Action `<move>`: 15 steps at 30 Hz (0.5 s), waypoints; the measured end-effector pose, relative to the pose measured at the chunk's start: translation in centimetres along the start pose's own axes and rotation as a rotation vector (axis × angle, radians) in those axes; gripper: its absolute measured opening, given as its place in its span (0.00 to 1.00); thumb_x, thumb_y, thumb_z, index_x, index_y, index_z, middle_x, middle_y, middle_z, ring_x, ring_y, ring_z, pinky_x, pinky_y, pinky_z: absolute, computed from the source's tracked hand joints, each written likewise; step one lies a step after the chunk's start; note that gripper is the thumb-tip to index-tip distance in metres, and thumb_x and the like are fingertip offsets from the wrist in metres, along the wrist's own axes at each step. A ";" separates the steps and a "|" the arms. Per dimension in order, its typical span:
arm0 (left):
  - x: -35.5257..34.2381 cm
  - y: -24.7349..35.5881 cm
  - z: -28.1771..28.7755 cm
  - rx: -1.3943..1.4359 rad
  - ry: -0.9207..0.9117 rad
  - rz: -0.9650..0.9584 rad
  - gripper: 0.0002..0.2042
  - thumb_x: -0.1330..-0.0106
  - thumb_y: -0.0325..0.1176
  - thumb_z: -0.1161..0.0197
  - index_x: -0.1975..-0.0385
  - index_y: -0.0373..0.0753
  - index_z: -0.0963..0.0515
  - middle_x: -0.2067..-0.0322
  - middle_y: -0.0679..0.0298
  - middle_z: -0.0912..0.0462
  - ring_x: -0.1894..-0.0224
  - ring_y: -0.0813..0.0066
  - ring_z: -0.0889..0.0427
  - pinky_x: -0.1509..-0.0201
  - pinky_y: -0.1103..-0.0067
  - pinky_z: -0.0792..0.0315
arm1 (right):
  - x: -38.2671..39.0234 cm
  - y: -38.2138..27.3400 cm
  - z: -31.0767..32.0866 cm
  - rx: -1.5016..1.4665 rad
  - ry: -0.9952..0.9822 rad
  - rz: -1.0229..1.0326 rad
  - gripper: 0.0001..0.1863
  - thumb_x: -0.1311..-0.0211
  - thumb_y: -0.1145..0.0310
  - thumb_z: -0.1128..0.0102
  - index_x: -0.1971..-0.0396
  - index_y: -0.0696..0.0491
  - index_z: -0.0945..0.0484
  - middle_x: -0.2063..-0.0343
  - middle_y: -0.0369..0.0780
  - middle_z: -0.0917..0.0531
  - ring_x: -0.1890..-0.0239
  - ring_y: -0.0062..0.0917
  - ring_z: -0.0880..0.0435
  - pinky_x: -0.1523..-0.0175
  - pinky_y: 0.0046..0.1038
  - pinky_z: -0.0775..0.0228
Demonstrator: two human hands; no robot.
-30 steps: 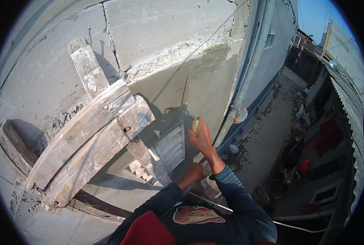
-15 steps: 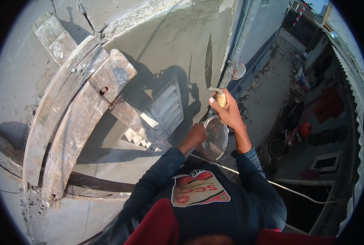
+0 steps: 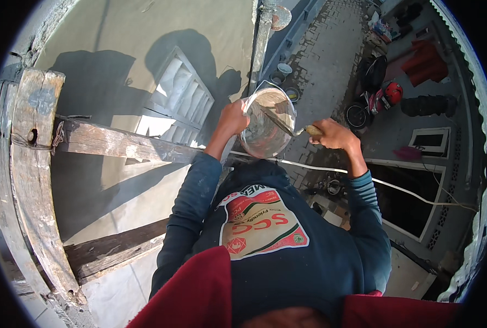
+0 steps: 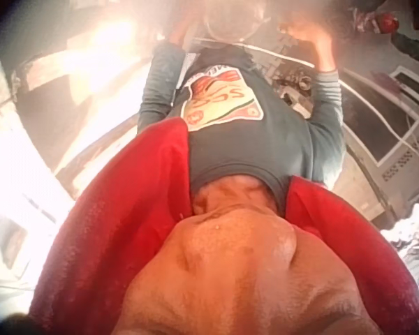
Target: The person applies plaster to a wall using a trowel and a bucket, smoothing the mixture over the surface and along the edges of a window frame.
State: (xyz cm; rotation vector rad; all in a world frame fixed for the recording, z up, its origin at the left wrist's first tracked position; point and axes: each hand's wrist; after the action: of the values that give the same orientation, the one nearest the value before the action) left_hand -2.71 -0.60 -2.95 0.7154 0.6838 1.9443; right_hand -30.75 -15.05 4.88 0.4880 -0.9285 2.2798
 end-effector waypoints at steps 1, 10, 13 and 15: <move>-0.3 -0.1 -0.4 -0.001 -0.017 -0.012 0.16 0.53 0.30 0.38 0.63 0.31 0.24 0.63 0.43 0.18 0.56 0.43 0.20 0.53 0.60 0.27 | -1.0 0.9 -1.3 0.023 0.021 0.071 0.17 0.46 0.62 0.37 0.63 0.61 0.22 0.68 0.50 0.17 0.63 0.44 0.19 0.58 0.38 0.28; -0.2 -1.0 -0.2 0.014 -0.086 -0.046 0.12 0.55 0.28 0.39 0.69 0.32 0.25 0.69 0.44 0.18 0.62 0.41 0.20 0.58 0.61 0.27 | -4.7 -1.1 -6.3 -0.194 -0.270 -0.065 0.15 0.37 0.62 0.42 0.60 0.59 0.25 0.79 0.39 0.23 0.79 0.26 0.23 0.74 0.30 0.31; -0.4 -0.1 -0.1 -0.024 -0.058 -0.073 0.10 0.56 0.28 0.40 0.72 0.32 0.25 0.70 0.44 0.19 0.63 0.42 0.20 0.59 0.60 0.28 | -6.1 0.4 -9.2 -0.285 -0.332 0.025 0.13 0.37 0.63 0.42 0.61 0.58 0.25 0.83 0.34 0.28 0.85 0.18 0.29 0.80 0.25 0.36; -0.3 -0.3 0.2 -0.095 -0.077 -0.053 0.11 0.56 0.30 0.39 0.73 0.33 0.24 0.70 0.44 0.19 0.63 0.42 0.20 0.59 0.60 0.28 | -5.8 -0.5 -9.6 -0.335 -0.355 0.045 0.13 0.37 0.64 0.41 0.62 0.59 0.25 0.85 0.33 0.29 0.86 0.18 0.30 0.81 0.25 0.37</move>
State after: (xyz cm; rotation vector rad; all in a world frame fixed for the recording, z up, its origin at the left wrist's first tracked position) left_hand -2.31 -0.77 -3.07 0.7035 0.5545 1.8779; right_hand -27.08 -10.15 -4.59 0.7391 -1.4778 2.0510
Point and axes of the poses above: each hand's wrist, its own x-axis away from the middle knuckle, its own z-axis out of the back of the hand, y = z × x
